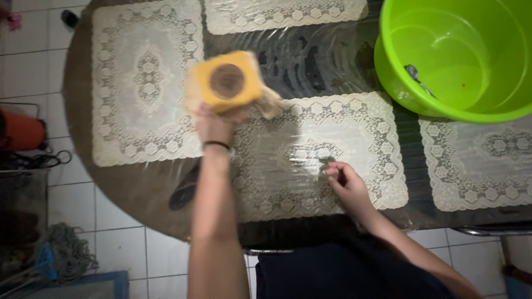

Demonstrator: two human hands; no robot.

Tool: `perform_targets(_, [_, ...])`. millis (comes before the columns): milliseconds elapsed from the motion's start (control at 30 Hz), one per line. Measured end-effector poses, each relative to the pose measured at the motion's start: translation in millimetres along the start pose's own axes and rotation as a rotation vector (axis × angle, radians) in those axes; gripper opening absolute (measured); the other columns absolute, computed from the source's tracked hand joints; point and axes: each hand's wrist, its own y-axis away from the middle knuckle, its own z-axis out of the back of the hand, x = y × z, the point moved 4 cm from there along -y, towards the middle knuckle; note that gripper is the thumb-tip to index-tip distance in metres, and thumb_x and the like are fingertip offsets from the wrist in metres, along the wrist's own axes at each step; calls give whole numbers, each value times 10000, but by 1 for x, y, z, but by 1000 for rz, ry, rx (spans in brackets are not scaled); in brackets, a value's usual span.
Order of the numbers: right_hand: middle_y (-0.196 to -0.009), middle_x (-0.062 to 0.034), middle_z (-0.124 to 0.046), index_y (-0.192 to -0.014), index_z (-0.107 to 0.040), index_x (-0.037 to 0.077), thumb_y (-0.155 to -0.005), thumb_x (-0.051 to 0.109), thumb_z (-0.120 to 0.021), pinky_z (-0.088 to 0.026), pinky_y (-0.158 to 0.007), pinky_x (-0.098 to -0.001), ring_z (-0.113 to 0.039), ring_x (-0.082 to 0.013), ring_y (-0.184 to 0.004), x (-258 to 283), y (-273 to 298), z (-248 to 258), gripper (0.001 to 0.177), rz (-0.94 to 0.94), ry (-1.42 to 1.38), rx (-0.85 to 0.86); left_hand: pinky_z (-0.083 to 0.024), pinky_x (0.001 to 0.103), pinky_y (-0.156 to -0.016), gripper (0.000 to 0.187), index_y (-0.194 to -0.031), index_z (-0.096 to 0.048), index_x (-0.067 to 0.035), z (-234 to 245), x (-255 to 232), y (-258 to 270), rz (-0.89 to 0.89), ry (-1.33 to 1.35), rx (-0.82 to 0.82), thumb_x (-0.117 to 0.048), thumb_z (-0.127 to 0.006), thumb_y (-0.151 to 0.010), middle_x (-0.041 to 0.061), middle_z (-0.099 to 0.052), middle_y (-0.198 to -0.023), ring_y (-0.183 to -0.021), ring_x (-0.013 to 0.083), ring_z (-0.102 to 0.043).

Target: The person organizes kitchen appliances on a glass dining table. They move a green basin, unplug and coil the cord of a rice cooker, place the lid on top, and then handle a kettle and a small wrapped item.

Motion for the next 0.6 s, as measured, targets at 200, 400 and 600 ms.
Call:
perform_targets(200, [-1083, -37, -677, -1275, -595, 24, -940, 14, -614, -529, -891, -261, -643, -123, -984, 24, -17, -28, 335, 119, 22, 8, -55, 392, -1234, 1065, -1548, -106, 90, -69, 7, 57, -354, -588, -45, -566, -634, -898, 257, -159, -1648, -1525, 372, -125])
perform_targets(400, [-1040, -68, -680, -1179, -640, -5, -896, 39, -673, -539, -845, -270, -650, -140, -914, 12, -54, -5, 288, 63, 200, -198, -133, 384, -1266, 1093, -1561, -107, 61, -82, 11, 106, -283, -422, 115, -454, -748, -840, 213, -191, -1654, -1559, 341, -155])
perform_targets(600, [-919, -86, -668, -1201, -625, -20, -960, 84, -629, -504, -656, -299, -608, -169, -736, -16, -79, -10, 263, -266, -304, -45, -577, 446, -948, 565, -1374, -542, 10, -59, 9, 106, -229, 290, 81, -268, -690, -905, 209, -752, -1178, -1073, 346, -751])
